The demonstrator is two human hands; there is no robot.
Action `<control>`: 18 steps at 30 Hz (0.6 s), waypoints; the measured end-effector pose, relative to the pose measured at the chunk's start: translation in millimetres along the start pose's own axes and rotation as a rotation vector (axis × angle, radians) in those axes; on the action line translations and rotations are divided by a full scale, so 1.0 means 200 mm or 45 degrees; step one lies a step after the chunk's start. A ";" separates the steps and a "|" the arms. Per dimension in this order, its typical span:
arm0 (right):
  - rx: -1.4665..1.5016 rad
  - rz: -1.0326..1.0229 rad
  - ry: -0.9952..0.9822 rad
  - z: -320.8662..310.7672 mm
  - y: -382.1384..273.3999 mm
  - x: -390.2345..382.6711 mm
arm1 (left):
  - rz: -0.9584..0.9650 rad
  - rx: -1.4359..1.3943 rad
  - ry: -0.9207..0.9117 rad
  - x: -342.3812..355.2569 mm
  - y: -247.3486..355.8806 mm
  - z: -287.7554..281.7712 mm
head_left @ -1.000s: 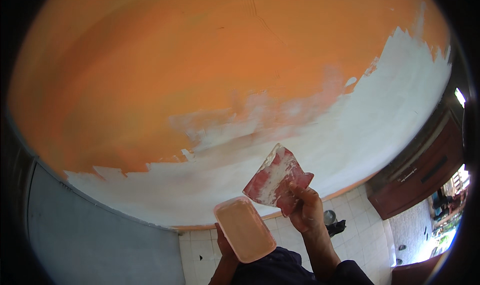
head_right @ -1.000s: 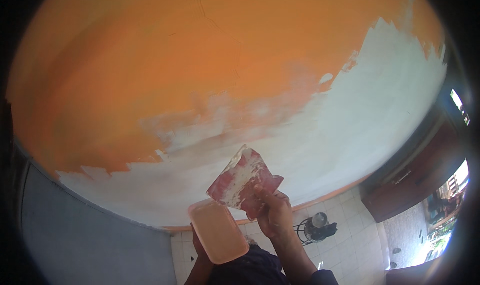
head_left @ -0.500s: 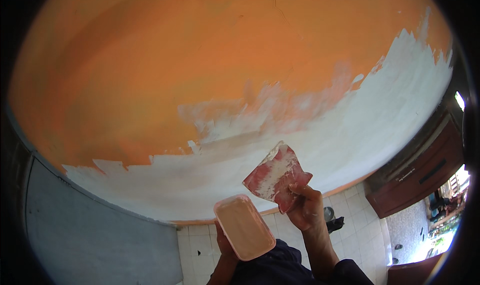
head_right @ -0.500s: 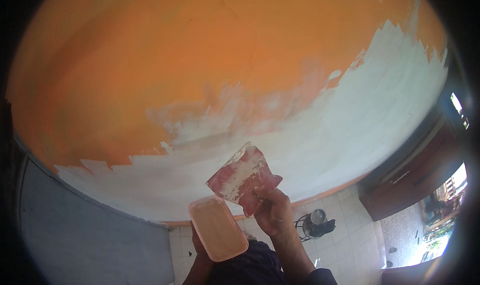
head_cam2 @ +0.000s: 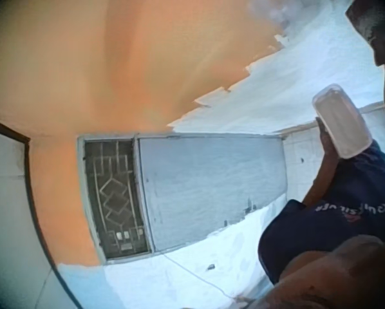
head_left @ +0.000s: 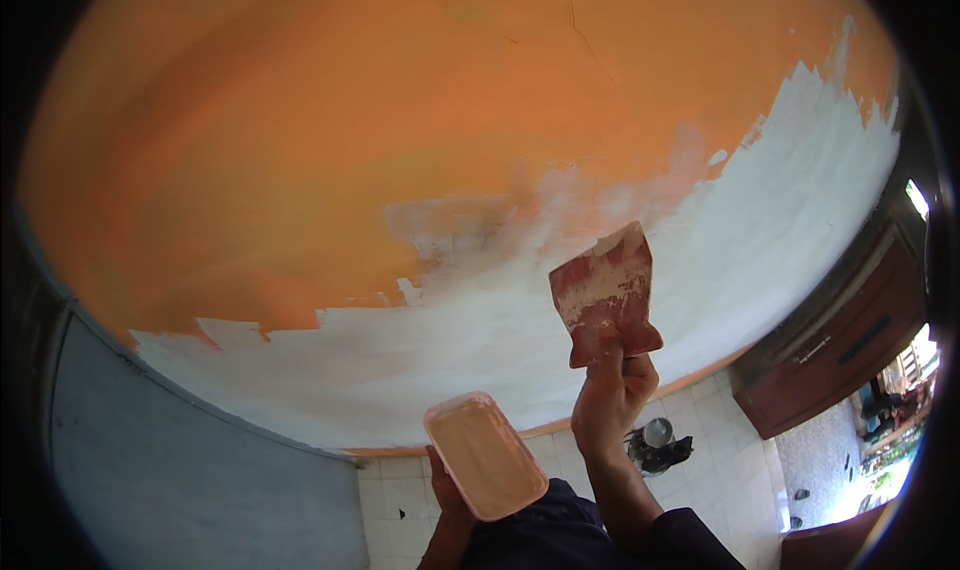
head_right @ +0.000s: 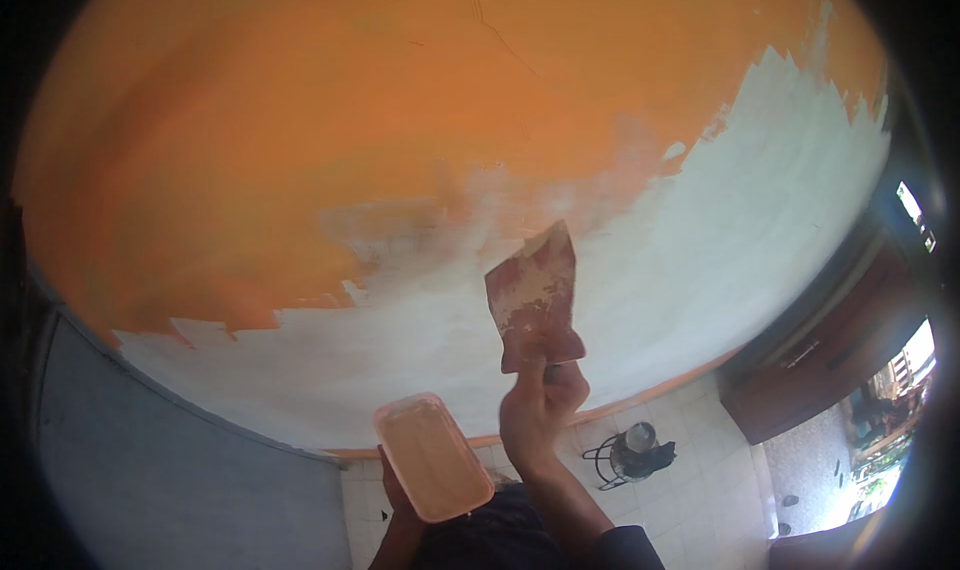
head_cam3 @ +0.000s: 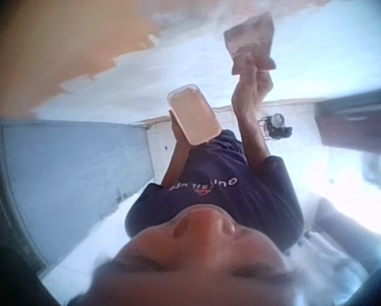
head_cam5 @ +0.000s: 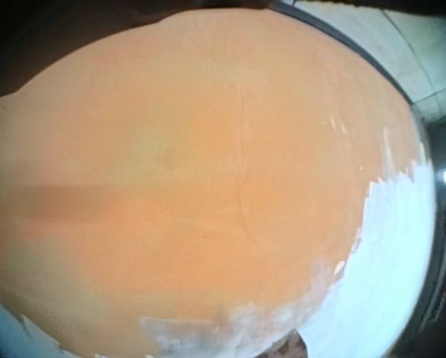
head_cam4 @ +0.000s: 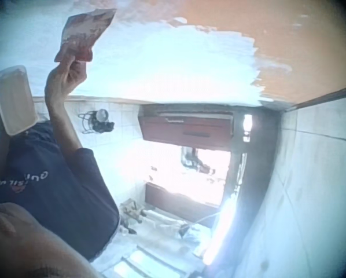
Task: The person applies a patching compound to an orange wall using a putty knife. They hold a container of the compound in one hand while spreading it over a cracked area of the wall with the tool.
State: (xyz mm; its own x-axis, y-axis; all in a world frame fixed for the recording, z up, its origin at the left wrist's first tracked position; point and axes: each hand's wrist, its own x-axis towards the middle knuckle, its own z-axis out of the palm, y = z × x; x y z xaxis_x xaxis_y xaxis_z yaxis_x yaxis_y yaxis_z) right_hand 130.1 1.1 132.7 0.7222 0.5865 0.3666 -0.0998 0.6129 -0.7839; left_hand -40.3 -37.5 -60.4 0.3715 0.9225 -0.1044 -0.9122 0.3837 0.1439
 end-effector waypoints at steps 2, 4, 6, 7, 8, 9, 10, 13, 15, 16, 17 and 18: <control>-0.133 -0.294 -0.068 0.06 0.05 -0.02 | 0.009 0.015 -0.059 -0.01 0.02 0.00; -0.276 -0.532 -0.096 0.12 0.08 -0.02 | 0.051 0.049 -0.034 -0.01 0.06 -0.01; -0.299 -0.275 -0.308 0.18 -0.01 -0.02 | 0.123 0.089 0.060 -0.01 0.08 -0.04; -0.287 -0.429 -0.207 0.18 0.03 -0.02 | 0.157 0.076 0.048 -0.01 0.09 -0.05; -0.279 -0.587 -0.101 0.19 0.05 -0.01 | 0.182 0.060 0.032 -0.02 0.10 -0.05; -0.161 -0.454 -0.035 0.20 0.04 0.00 | 0.206 0.044 0.016 -0.01 0.11 -0.04; -0.043 -0.321 0.033 0.21 0.02 0.02 | 0.220 0.048 0.016 -0.01 0.12 -0.04; 0.087 -0.189 0.177 0.20 -0.04 0.07 | 0.228 0.069 0.004 -0.02 0.14 -0.01; 0.042 -0.212 0.213 0.16 -0.04 0.10 | 0.213 0.100 -0.033 -0.02 0.15 0.00; -0.076 -0.281 0.232 0.14 0.01 0.12 | 0.199 0.087 -0.035 -0.01 0.14 0.01; -0.193 -0.351 0.261 0.11 0.08 0.14 | 0.179 0.081 -0.039 -0.01 0.14 0.02; -0.305 -0.413 0.287 0.11 0.11 0.15 | 0.165 0.079 -0.040 0.00 0.15 0.03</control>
State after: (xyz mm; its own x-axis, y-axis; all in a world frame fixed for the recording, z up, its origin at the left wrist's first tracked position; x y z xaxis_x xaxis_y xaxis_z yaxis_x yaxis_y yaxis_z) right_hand 134.4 43.7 136.6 0.8233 0.2384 0.5151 0.2982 0.5904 -0.7500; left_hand -66.7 -26.0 -49.7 0.2576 0.9649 -0.0502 -0.9407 0.2623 0.2151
